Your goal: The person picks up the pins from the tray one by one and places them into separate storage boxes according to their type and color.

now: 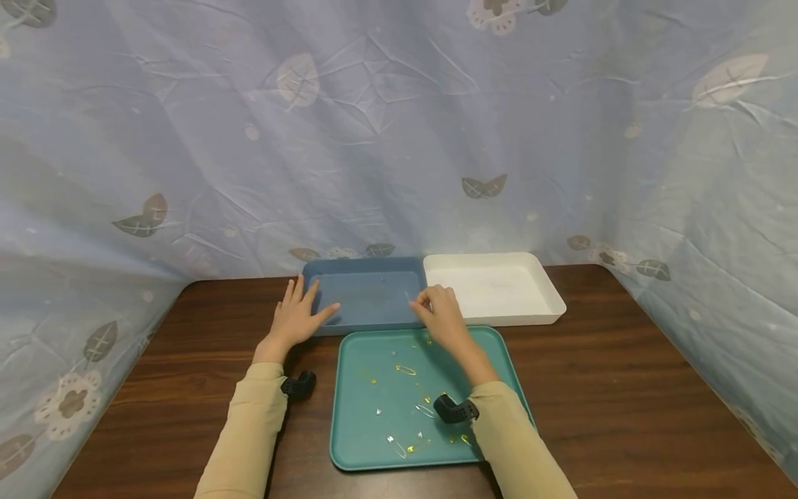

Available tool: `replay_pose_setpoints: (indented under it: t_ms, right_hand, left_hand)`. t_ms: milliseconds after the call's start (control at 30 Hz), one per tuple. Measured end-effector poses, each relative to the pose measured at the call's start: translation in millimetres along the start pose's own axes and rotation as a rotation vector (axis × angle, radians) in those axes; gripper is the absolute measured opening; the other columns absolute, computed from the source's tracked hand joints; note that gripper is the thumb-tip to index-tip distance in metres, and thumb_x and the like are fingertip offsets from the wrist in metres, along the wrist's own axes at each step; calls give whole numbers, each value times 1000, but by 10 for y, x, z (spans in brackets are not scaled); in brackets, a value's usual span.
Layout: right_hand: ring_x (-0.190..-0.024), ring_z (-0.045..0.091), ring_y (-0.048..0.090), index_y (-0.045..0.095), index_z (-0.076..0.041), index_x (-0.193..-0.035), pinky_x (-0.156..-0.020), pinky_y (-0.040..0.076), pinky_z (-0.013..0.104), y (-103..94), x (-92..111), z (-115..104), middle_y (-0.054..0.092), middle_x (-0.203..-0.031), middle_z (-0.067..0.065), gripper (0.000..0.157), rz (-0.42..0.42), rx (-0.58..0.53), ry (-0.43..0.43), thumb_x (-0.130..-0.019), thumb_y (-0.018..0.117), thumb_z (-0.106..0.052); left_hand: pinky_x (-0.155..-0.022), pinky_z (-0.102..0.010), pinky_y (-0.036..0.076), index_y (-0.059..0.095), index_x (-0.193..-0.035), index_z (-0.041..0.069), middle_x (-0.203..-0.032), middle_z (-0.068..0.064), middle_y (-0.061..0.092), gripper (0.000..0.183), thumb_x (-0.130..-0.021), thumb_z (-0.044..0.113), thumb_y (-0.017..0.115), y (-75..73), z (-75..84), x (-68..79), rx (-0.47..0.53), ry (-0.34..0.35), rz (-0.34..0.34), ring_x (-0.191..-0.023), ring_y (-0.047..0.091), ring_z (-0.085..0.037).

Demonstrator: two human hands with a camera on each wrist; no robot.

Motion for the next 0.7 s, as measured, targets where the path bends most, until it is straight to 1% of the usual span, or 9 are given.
replay_pose_setpoints:
  t_ms: [133, 267, 533, 700]
  right_hand:
    - [-82, 21, 40, 61, -8, -85, -73, 34, 32, 4, -100, -14, 56, -87, 7, 16, 1, 16, -8, -95, 65, -21]
    - [-86, 23, 44, 62, -7, -88, -76, 37, 34, 26, -203, -26, 58, -90, 9, 17, -1, 20, -21, -95, 64, -22]
    - [-91, 28, 49, 63, -4, -90, -82, 41, 39, 63, -364, -8, 61, -94, 12, 18, 4, -8, -7, -96, 63, -21]
    - [-92, 28, 49, 62, -4, -90, -83, 41, 39, 79, -442, -7, 61, -94, 12, 19, 4, -11, 11, -96, 62, -23]
  left_hand:
    - [-112, -73, 8, 15, -158, 12, -164, -21, -4, 90, -92, 66, 47, -2, 5, 7, 7, -3, -3, -150, -6, -43]
    - [-112, -73, 7, 15, -158, 12, -163, -22, -4, 91, -92, 67, 46, -6, -6, 7, 2, -5, -5, -150, -6, -43]
    - [-112, -73, 8, 16, -158, 13, -164, -21, -3, 91, -92, 67, 47, -7, -4, 5, 3, -1, 6, -150, -5, -43]
    - [-113, -72, 9, 16, -158, 13, -164, -21, -3, 90, -92, 66, 48, -11, -3, 5, -5, -7, 7, -151, -5, -43]
Point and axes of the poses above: each hand's wrist, its own x-axis away from the middle knuckle, its own y-axis out of the palm, z = x × y, the point moved 9 cm from there along -x, towards the middle knuckle
